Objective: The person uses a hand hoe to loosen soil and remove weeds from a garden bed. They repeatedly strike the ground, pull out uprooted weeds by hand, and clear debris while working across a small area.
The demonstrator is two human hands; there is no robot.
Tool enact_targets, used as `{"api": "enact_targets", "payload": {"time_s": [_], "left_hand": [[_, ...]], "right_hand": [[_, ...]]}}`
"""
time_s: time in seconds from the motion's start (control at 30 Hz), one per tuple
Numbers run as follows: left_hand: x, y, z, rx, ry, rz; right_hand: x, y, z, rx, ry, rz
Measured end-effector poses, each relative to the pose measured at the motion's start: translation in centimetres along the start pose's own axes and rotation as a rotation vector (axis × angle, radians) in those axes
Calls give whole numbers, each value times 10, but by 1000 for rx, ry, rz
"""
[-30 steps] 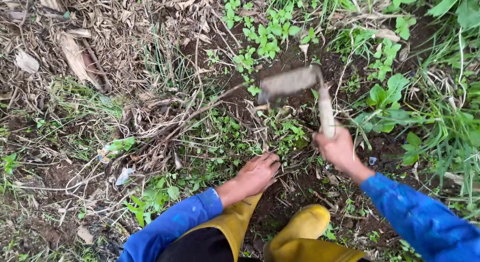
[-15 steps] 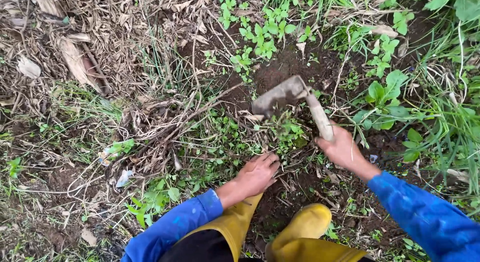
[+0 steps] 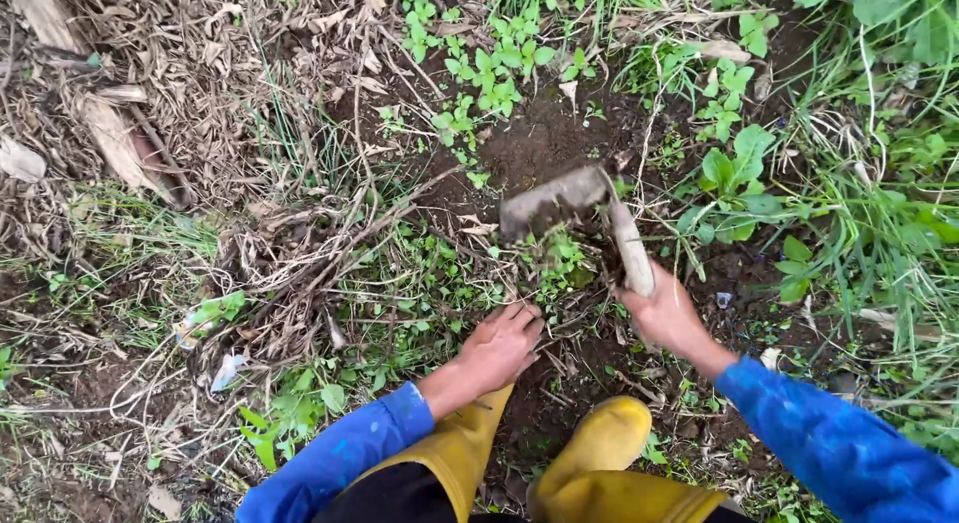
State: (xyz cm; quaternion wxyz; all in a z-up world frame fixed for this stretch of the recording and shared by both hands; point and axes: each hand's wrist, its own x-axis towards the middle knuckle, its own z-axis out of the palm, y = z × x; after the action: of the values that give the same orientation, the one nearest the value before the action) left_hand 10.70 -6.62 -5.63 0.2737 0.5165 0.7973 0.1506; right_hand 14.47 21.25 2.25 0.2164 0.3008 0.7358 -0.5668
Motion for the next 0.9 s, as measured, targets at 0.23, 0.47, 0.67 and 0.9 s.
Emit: {"api": "enact_targets", "payload": {"time_s": [0.23,0.47,0.67,0.9], "left_hand": [[-4,-5,10,59,-22,28],[0,-11,33,102,20,27],[-5,-16,24,110,19,23],[8,6,21,148,58,97]], "right_hand": [[-35,59,-12,72,68,123],[16,30,-43,142,452,-136],[-5,20,-36,179,487,-91],[-63,102,-18,168,358,173]]}}
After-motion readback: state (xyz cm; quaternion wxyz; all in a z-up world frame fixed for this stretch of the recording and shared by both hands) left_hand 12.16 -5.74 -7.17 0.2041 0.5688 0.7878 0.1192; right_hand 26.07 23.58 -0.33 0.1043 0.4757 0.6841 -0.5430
